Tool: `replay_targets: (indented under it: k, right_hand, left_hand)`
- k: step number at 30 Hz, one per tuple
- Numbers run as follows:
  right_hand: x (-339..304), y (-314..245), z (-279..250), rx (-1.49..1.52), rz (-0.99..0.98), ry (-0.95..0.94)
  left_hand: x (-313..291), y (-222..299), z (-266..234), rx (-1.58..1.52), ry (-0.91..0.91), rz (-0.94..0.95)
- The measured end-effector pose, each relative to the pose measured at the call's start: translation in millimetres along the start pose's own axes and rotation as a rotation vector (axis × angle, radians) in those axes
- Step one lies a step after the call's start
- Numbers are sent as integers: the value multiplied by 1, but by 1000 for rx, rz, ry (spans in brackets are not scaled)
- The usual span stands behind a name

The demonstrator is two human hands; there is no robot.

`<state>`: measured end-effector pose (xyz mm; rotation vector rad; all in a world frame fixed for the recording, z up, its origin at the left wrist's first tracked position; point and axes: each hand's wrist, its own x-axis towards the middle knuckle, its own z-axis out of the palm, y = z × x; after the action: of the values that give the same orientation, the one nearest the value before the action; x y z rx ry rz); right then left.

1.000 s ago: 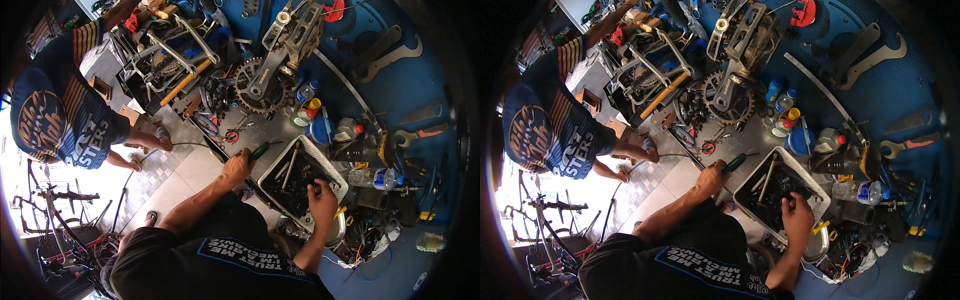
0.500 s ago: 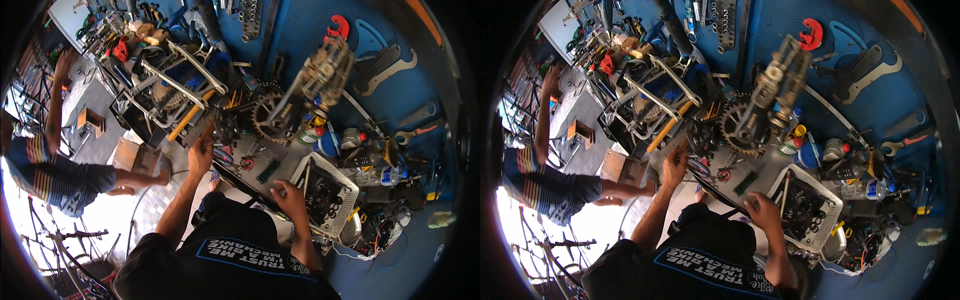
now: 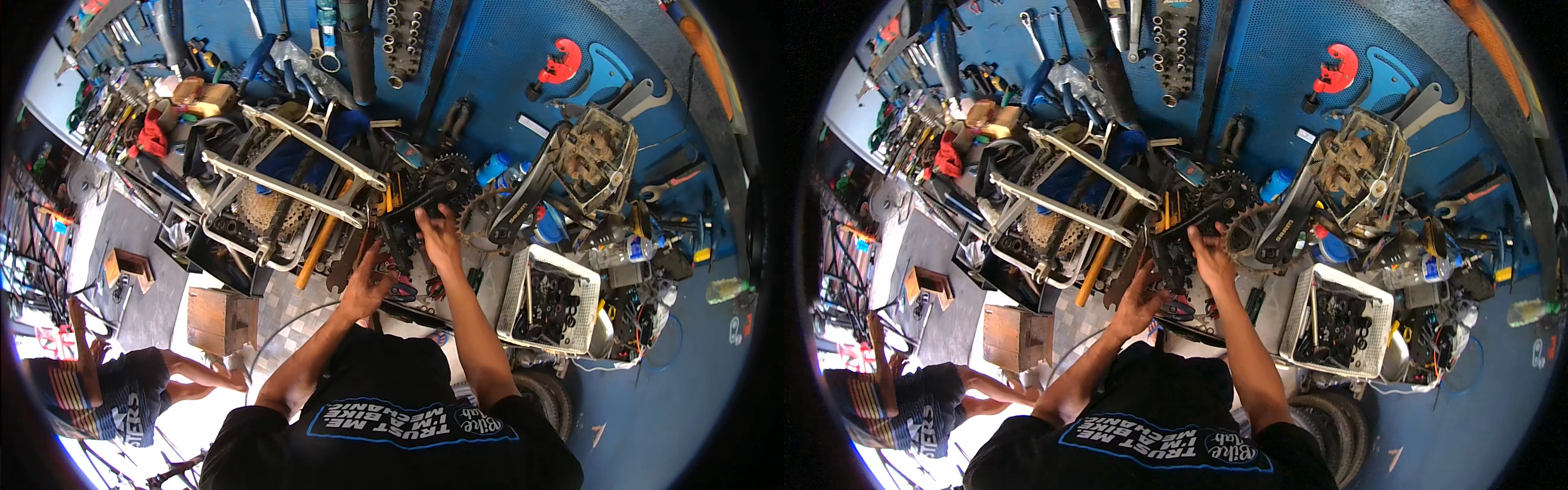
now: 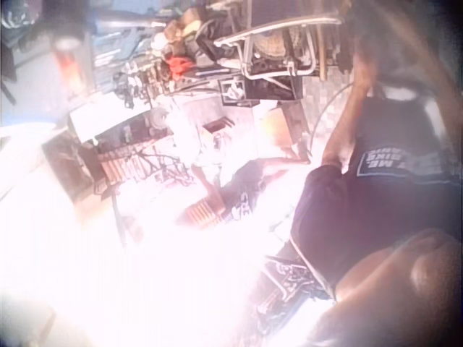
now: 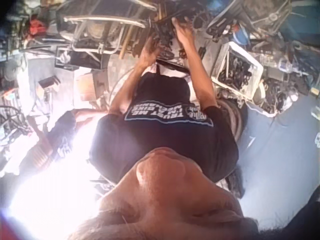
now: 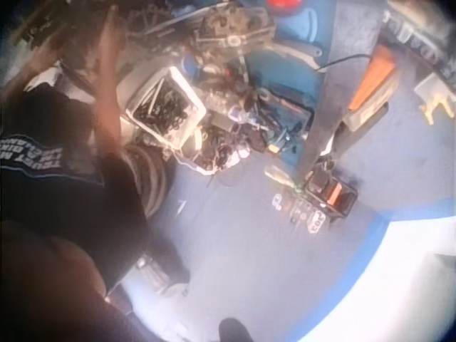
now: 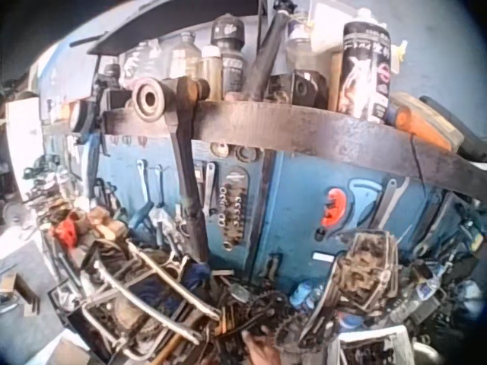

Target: The person sorts small bicycle parts from a white basket, picking up and inspecting individual items like bearings and washers. They place some items into a metal tray and handle a grease container, organizing the components on a cluttered workbench.

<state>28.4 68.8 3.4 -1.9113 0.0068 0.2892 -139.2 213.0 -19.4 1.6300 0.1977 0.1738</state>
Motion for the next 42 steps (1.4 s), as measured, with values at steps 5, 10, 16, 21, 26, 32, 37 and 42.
replay_targets:
  k: [5, 10, 16, 21, 26, 32, 37, 42]
  right_hand:
    - [32, -31, 16, 155, 319, 24]
    - [50, -10, 14, 176, 260, 19]
    - [44, 46, -44, 617, 112, -269]
    - [10, 77, -106, -52, -67, -228]
    - [-34, 28, -122, -18, 232, -119]
    - [-53, 41, -141, 40, 221, -63]
    - [-61, 51, -150, 9, 138, -40]
    - [-65, 55, -148, -148, 151, -49]
  left_hand:
    - [1, 17, -1, 61, -101, 10]
    - [-3, 29, 4, 83, -189, 37]
    - [-10, 23, -12, 59, -333, 1]
    - [5, 6, -7, 80, -258, -52]
    - [28, 1, 34, -279, -349, -297]
    - [58, 12, 77, -450, -248, -415]
    - [68, 13, 97, -458, -178, -395]
    - [77, 21, 99, -548, -143, -341]
